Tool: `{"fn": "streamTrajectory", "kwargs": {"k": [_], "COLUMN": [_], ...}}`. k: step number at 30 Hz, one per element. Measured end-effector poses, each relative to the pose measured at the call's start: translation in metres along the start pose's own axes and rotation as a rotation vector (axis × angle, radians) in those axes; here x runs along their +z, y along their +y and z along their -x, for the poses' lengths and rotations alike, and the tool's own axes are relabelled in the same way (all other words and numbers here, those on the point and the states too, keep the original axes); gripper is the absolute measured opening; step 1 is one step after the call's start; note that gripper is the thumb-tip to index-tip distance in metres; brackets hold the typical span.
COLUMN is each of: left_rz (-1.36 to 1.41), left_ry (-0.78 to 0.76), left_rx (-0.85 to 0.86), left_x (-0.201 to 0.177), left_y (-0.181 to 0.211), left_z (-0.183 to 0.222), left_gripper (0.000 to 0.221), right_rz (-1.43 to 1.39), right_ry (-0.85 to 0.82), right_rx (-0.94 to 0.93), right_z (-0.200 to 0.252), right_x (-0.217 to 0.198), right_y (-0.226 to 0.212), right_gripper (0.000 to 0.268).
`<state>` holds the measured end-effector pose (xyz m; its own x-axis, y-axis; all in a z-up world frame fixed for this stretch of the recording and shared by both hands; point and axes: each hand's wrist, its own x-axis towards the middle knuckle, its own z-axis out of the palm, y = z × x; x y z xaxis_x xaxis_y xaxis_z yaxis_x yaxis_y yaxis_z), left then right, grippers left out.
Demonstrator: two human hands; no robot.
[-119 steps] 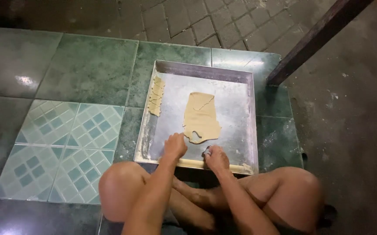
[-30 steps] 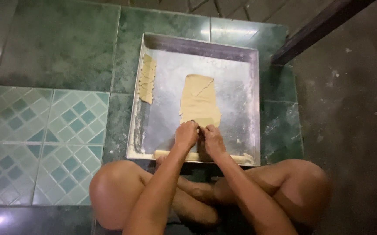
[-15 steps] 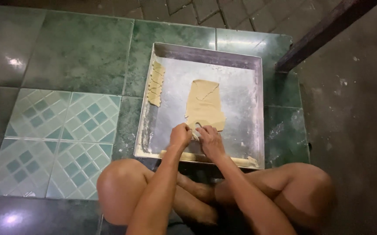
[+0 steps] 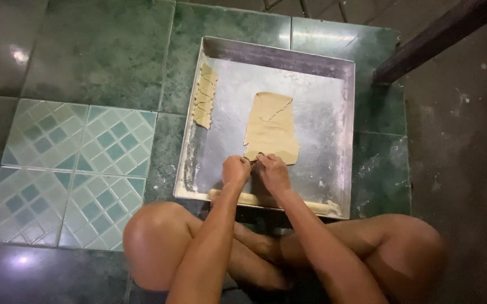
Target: Rolling out dough with a rolling pin and folding it into specific shapes on a metal tray.
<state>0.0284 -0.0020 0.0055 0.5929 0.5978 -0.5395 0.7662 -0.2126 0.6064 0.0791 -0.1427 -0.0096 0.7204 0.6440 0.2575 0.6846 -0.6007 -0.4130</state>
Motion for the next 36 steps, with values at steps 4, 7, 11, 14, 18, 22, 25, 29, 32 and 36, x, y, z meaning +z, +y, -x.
{"fn": "streamTrajectory", "kwargs": {"k": [4,7,11,14,18,22,25,29,32,36], "left_rz": [0.017,0.021,-0.060,-0.074,-0.072,-0.215,-0.342,-0.271,-0.276,-0.377], "left_ry": [-0.002,0.012,-0.135,-0.173,-0.130,-0.082,-0.052,-0.074,-0.085,-0.093], "left_rx": [0.009,0.037,0.083,0.137,0.191,0.355,0.480,0.459,0.470,0.471], "left_x": [0.008,0.007,-0.010,-0.005,-0.009,0.008,0.010,0.011,0.015,0.024], "left_y": [-0.006,-0.007,0.003,-0.009,-0.008,-0.001,0.005,0.001,-0.005,-0.010], "left_z": [-0.013,-0.013,0.011,0.000,0.010,0.027,0.043,0.043,0.037,0.026], "left_gripper": [0.032,0.030,0.032,0.027,0.029,0.039,0.034,0.021,0.023,0.020], "right_rz": [-0.013,-0.027,0.021,-0.096,-0.107,-0.034,0.016,0.118,0.114,0.235], "right_ry": [0.003,0.005,-0.074,-0.064,-0.091,-0.179,-0.172,-0.077,-0.080,-0.173], "right_rx": [0.017,0.028,0.165,0.313,0.669,0.841,0.845,0.645,0.501,0.291], "right_z": [-0.004,-0.008,-0.006,0.007,0.029,0.048,0.056,0.050,0.047,0.049], "right_x": [0.021,0.030,0.005,-0.015,-0.045,-0.020,-0.016,-0.048,-0.060,-0.060], "right_y": [0.016,0.018,0.002,0.005,0.044,0.095,0.087,0.036,0.011,-0.002], "right_gripper": [0.019,0.016,0.011,0.012,0.019,0.024,0.024,0.025,0.026,0.025]}}
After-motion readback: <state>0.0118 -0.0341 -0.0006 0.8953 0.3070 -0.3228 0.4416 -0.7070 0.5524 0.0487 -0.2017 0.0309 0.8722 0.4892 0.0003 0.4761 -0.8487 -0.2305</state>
